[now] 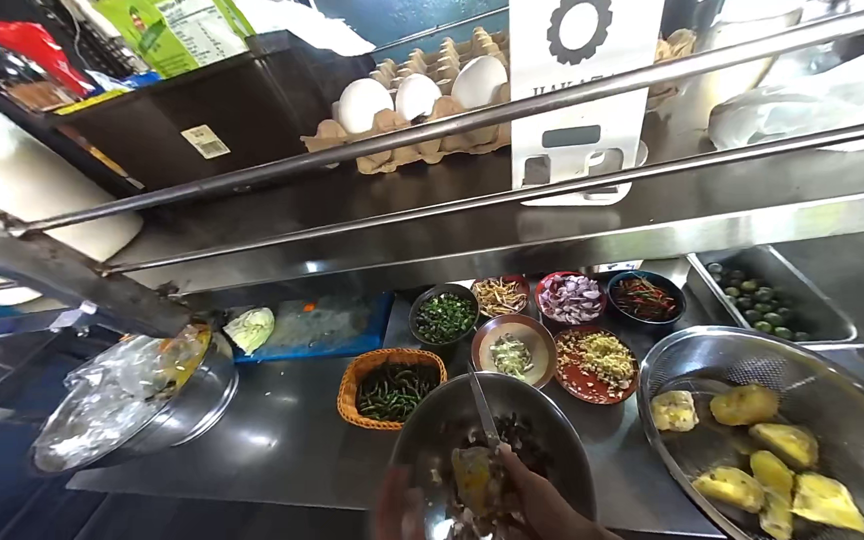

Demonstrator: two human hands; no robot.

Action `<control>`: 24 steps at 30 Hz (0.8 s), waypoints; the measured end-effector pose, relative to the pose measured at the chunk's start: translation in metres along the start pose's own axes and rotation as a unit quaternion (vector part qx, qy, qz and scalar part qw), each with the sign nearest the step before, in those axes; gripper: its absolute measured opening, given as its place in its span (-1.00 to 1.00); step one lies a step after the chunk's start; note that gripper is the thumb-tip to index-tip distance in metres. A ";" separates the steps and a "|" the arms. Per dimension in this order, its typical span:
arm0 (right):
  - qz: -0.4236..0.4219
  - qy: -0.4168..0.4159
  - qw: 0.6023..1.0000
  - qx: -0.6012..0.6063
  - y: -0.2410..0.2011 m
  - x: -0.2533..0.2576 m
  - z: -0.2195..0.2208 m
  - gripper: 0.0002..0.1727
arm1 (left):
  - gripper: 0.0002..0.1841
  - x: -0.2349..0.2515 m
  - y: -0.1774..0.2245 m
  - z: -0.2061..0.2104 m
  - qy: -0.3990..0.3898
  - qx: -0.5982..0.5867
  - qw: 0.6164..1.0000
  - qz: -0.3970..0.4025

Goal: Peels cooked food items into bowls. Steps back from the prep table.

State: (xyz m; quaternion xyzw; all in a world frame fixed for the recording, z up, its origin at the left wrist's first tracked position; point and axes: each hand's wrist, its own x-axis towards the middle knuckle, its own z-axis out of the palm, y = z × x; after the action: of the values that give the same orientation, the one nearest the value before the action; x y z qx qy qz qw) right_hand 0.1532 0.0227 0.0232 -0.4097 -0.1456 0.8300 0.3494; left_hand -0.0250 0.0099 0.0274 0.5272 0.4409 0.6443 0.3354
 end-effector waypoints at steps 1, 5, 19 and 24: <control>-0.027 0.005 0.997 -0.072 0.001 -0.001 0.003 -0.25 | -0.47 -0.003 -0.006 0.013 -0.011 -0.116 0.980 -0.162; -0.220 0.034 0.863 -0.453 0.005 -0.012 0.003 -0.34 | -0.37 -0.002 -0.013 0.040 0.078 -0.402 0.778 -0.477; -0.249 0.046 0.836 -0.487 -0.003 -0.007 -0.004 -0.45 | -0.47 0.008 -0.015 0.041 0.115 -0.364 0.835 -0.397; -0.243 -0.068 0.848 -0.465 0.002 -0.013 -0.007 -0.28 | -0.42 0.012 -0.018 0.031 0.012 -0.355 0.845 -0.399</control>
State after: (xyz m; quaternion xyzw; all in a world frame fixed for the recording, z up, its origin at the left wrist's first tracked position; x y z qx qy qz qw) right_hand 0.1634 0.0116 0.0248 -0.4180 -0.6333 0.5795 0.2974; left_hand 0.0018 0.0345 0.0170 0.1428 0.3580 0.5736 0.7228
